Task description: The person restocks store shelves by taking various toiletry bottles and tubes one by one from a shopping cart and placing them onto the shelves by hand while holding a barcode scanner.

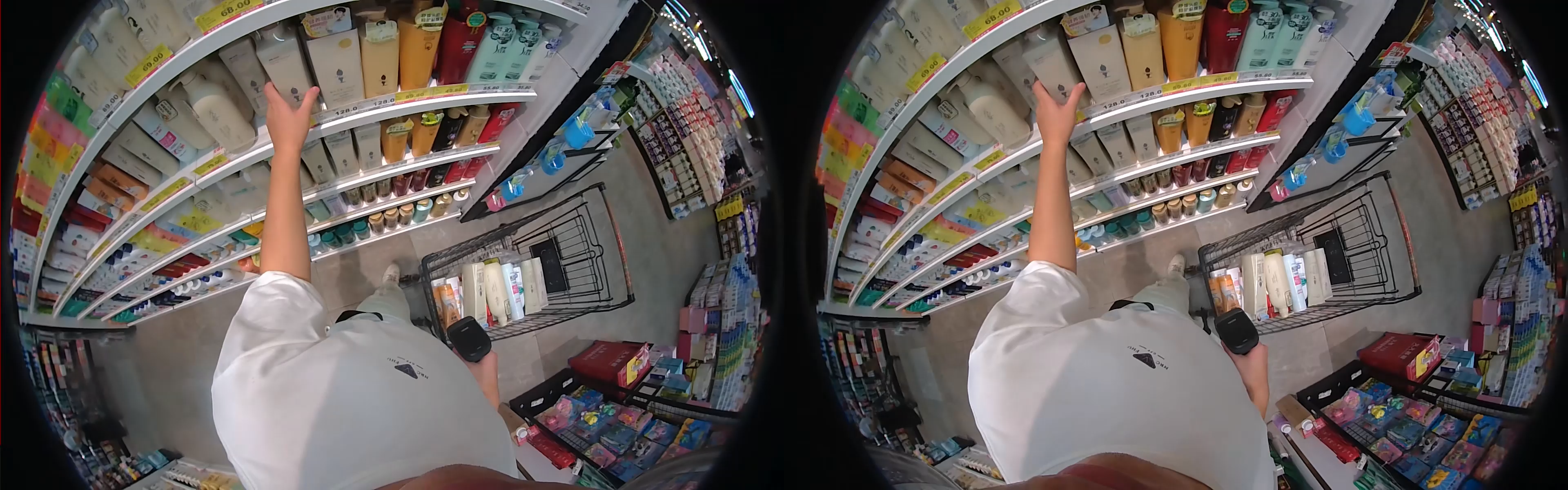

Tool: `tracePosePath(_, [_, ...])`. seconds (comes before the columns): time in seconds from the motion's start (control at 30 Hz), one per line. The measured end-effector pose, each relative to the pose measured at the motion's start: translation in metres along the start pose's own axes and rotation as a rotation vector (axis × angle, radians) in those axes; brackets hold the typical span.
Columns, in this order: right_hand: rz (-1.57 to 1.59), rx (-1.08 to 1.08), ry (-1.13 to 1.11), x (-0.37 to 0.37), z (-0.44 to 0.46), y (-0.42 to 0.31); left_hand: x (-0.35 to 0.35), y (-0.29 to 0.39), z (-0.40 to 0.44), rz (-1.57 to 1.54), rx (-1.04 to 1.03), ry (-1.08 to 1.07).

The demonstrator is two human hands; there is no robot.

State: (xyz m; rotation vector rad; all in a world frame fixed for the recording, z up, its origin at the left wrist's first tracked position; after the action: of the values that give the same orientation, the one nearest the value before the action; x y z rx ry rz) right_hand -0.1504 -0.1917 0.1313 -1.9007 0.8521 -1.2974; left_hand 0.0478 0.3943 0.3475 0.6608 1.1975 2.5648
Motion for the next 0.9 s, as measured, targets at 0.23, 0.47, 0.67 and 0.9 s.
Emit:
tracePosePath(0.23, [-0.013, -0.040, -0.007, -0.003, 0.000, -0.007, 0.005, 0.008, -0.003, 0.039, 0.020, 0.018])
tracePosePath(0.47, [-0.015, -0.047, -0.047, -0.012, 0.002, 0.003, 0.001, 0.011, -0.005, 0.058, 0.058, -0.014])
tracePosePath(0.67, [-0.085, -0.111, -0.057, -0.009, -0.007, 0.015, 0.001, -0.033, 0.013, 0.149, -0.233, 0.214])
tracePosePath(0.9, [-0.069, -0.254, -0.035, -0.006, -0.015, 0.030, -0.004, 0.010, -0.005, 0.000, -0.295, 0.140])
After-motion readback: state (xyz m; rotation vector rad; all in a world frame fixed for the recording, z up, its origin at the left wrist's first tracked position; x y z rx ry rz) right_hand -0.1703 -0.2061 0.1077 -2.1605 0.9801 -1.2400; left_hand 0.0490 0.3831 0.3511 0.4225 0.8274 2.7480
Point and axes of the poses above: each hand's wrist, its own z-axis towards the middle knuckle, its own x-axis out of the back of the hand, y = z × x, the point moved 10 cm from there along z, towards the middle knuckle, and after that the axes turned 10 degrees about -z, right-handed, at the moved point
